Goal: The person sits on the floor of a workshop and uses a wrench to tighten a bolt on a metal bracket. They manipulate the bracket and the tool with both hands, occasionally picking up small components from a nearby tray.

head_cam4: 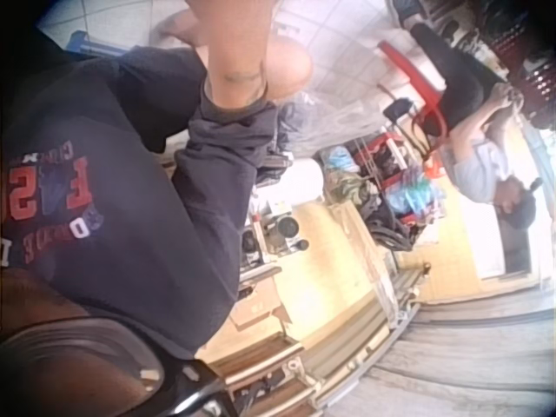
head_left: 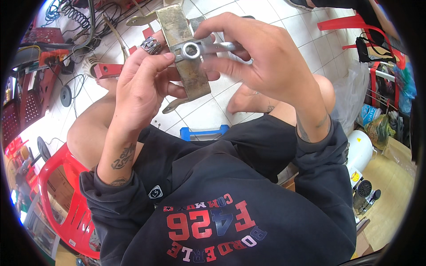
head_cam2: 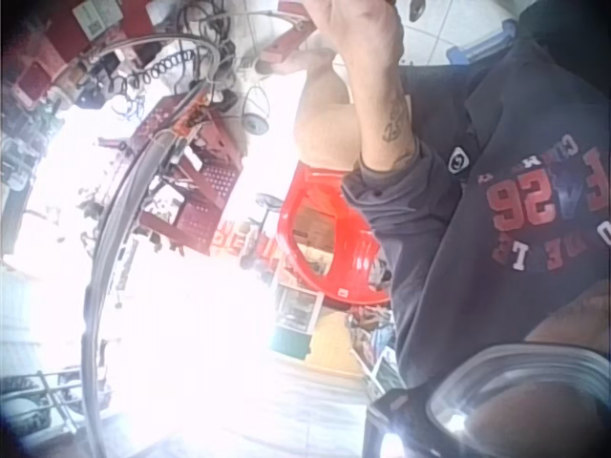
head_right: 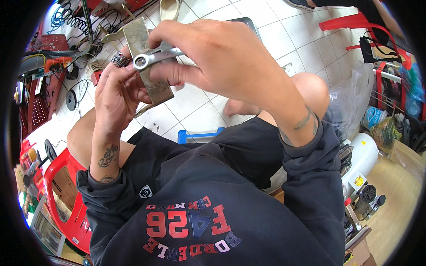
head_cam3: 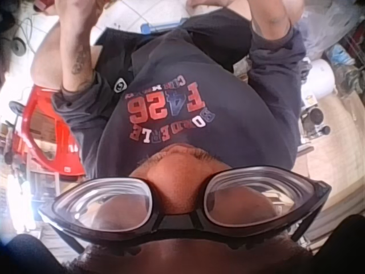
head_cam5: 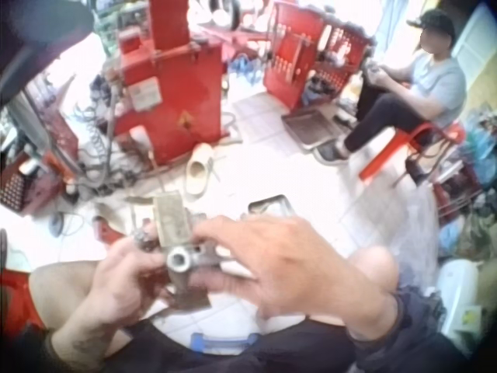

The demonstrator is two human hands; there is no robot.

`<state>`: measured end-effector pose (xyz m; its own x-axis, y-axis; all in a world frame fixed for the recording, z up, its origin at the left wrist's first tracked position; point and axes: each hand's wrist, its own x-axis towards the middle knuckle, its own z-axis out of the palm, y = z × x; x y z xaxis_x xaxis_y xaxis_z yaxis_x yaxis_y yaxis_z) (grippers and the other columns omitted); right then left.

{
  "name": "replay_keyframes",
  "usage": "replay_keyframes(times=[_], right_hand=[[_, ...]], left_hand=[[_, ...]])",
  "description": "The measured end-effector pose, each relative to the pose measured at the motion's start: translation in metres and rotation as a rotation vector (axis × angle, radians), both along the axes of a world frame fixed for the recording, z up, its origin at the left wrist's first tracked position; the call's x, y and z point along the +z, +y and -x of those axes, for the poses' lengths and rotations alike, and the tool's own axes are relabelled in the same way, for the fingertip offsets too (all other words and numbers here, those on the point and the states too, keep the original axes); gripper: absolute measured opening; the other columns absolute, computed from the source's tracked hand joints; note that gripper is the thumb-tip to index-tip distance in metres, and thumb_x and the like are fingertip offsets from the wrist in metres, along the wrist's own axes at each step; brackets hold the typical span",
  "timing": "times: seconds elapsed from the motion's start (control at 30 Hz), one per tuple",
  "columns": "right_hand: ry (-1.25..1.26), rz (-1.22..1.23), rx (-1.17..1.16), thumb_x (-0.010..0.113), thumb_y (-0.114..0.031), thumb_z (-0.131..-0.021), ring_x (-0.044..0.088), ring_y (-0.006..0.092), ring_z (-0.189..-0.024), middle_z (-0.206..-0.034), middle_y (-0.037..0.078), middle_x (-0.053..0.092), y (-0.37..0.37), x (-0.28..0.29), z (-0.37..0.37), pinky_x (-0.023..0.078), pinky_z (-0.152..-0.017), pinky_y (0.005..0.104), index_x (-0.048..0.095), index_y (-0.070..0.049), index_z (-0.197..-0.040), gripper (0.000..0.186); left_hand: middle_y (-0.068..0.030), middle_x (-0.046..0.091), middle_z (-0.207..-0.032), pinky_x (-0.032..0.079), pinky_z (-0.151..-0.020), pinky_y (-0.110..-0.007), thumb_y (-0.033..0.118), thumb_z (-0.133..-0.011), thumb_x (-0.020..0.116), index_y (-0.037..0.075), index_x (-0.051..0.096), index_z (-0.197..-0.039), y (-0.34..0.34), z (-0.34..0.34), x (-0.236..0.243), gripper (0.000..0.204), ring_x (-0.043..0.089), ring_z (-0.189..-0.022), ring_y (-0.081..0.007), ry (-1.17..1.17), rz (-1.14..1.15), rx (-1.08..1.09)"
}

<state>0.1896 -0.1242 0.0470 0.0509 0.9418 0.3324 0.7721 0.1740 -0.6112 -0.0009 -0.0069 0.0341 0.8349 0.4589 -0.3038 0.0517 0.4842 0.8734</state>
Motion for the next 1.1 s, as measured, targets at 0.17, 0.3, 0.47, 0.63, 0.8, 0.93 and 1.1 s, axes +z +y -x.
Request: replay_keyframes(times=[0.17,0.3,0.47,0.63,0.8,0.93,1.1], right_hand=[[0.044,-0.135,0.079,0.074,0.004,-0.076,0.062,0.0207,-0.068,-0.083,0.006,0.065,0.003,-0.008,0.003,0.049,-0.058,0.0296,0.071,-0.007,-0.102,0.029],[0.123,-0.167,0.091,0.071,0.01,-0.069,0.064,0.0218,-0.071,-0.084,0.007,0.065,0.007,-0.014,0.006,0.051,-0.061,0.0293,0.072,-0.005,-0.1,0.034],[0.039,-0.13,0.123,0.07,0.009,-0.068,0.066,0.0237,-0.076,-0.09,0.006,0.064,0.006,-0.014,0.007,0.054,-0.065,0.0321,0.07,-0.006,-0.1,0.035],[0.025,-0.166,0.025,0.071,0.012,-0.072,0.066,0.0215,-0.075,-0.091,0.008,0.066,0.007,-0.018,0.018,0.054,-0.063,0.0297,0.071,-0.002,-0.099,0.03],[0.033,-0.244,-0.067,0.072,0.011,-0.075,0.066,0.0204,-0.073,-0.09,0.008,0.065,0.009,-0.022,0.028,0.055,-0.062,0.0285,0.071,-0.002,-0.097,0.026],[0.082,-0.277,-0.078,0.07,0.014,-0.075,0.067,0.0213,-0.073,-0.089,0.009,0.064,0.009,-0.021,0.033,0.055,-0.063,0.0284,0.07,0.0,-0.096,0.025],[0.12,-0.203,-0.12,0.068,0.015,-0.076,0.067,0.0234,-0.074,-0.086,0.009,0.061,0.01,-0.023,0.038,0.056,-0.065,0.0305,0.067,0.002,-0.096,0.024]], left_hand=[[-0.0229,0.064,-0.119,0.064,-0.069,-0.037,0.012,-0.099,0.041,-0.009,0.041,-0.138,-0.002,0.002,-0.003,0.044,0.071,-0.099,-0.0356,0.022,-0.06,0.002],[-0.0239,0.065,-0.116,0.064,-0.07,-0.035,0.012,-0.1,0.041,-0.009,0.044,-0.134,-0.005,-0.001,-0.003,0.04,0.071,-0.1,-0.0354,-0.036,0.033,-0.035],[-0.0167,0.066,-0.109,0.064,-0.069,-0.034,0.011,-0.101,0.043,-0.006,0.048,-0.132,-0.007,0.002,-0.006,0.036,0.072,-0.096,-0.0243,0.053,-0.044,-0.003],[-0.0116,0.065,-0.102,0.063,-0.066,-0.032,0.011,-0.1,0.049,-0.005,0.048,-0.135,-0.009,0.002,-0.008,0.038,0.07,-0.086,-0.0164,0.019,0.006,0.092],[-0.0101,0.064,-0.104,0.063,-0.066,-0.03,0.012,-0.101,0.05,-0.005,0.051,-0.131,-0.004,0.006,-0.013,0.035,0.068,-0.085,-0.0141,-0.05,-0.053,0.067],[-0.0089,0.064,-0.105,0.063,-0.067,-0.029,0.012,-0.101,0.049,-0.007,0.051,-0.132,-0.007,0.008,-0.013,0.036,0.067,-0.086,-0.0133,-0.029,-0.094,0.112],[-0.0126,0.065,-0.11,0.064,-0.068,-0.029,0.014,-0.103,0.046,-0.007,0.046,-0.137,-0.007,0.01,-0.02,0.04,0.068,-0.09,-0.0155,-0.086,-0.067,0.083]])
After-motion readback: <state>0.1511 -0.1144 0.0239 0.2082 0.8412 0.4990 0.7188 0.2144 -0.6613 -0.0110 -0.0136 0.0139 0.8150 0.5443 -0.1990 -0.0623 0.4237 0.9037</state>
